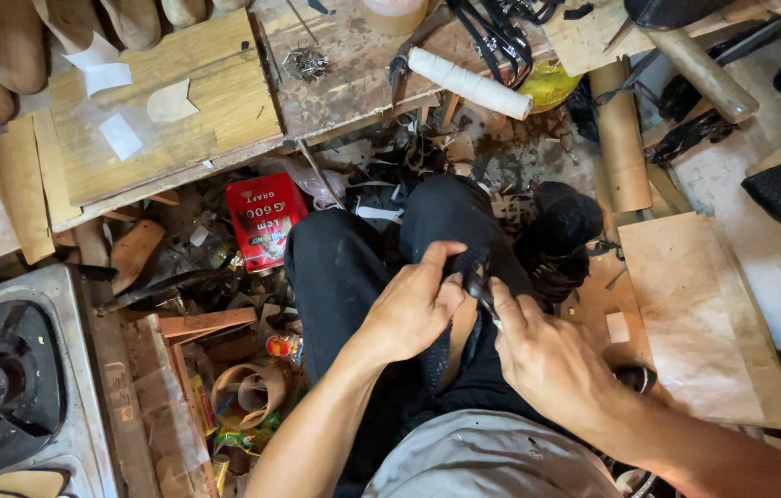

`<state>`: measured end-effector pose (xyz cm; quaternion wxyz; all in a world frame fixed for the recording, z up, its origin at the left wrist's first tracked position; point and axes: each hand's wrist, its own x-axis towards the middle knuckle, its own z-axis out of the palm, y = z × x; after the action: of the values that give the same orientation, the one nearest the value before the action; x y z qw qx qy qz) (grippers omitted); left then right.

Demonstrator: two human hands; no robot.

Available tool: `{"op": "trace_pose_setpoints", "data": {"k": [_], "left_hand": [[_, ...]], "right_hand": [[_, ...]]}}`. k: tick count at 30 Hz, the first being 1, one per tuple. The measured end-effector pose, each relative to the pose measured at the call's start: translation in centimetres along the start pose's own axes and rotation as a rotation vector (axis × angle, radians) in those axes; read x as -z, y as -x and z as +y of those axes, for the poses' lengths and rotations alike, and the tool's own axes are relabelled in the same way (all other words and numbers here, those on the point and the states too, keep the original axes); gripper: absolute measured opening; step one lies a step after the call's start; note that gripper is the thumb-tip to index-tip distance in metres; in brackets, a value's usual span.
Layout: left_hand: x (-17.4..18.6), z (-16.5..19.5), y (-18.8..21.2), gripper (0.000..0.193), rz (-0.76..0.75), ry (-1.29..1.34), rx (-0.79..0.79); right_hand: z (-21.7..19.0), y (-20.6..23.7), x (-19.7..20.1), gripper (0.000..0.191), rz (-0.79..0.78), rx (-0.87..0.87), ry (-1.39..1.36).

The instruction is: The person uses a plier-like tool to press the edges of a black slipper onto a wooden shoe last. They repeatedly reposition the slipper, apply pressure along the perimeter, and occasionally inspect the fit. The person also handles a small container and a pair of scissors on the workbench.

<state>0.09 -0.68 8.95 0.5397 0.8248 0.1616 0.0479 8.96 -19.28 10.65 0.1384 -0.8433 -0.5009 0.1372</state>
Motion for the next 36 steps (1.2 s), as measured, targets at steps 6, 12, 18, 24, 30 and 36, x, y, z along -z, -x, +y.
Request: {"op": "trace_pose_setpoints", "data": {"k": [6,12,18,24,30,36], "left_hand": [[0.3,-0.4,0.4,0.042,0.117,-0.009,0.059],[1.2,-3.7,0.5,0.039,0.23,0.083,0.222],[1.3,-6.5,0.2,0.034,0.245,0.311,0.107],[-0.3,-7.2,0.1,0.035,0.26,0.351,0.202],[-1.8,-10.7,-2.8,0.034,0.333,0.563,0.196],[-1.9,-11.9,-3.7,0.052,0.262,1.121,0.214]], "right_hand": [[-0.2,-1.1,-0.3,0.066,-0.071,0.03,-0.036],[1.1,0.2,-2.8,0.065,-0.104,0.003,-0.016],[2.1,0.5,-4.2,0.041,-0.252,0.235,-0.042],[3.6,-8.7,0.7,0.037,0.186,0.276,-0.024],[4.1,-21.2,3.6,0.039,0.595,0.35,0.341],[5.9,-26.2,3.6,0.046,0.376,0.335,0.113]]}}
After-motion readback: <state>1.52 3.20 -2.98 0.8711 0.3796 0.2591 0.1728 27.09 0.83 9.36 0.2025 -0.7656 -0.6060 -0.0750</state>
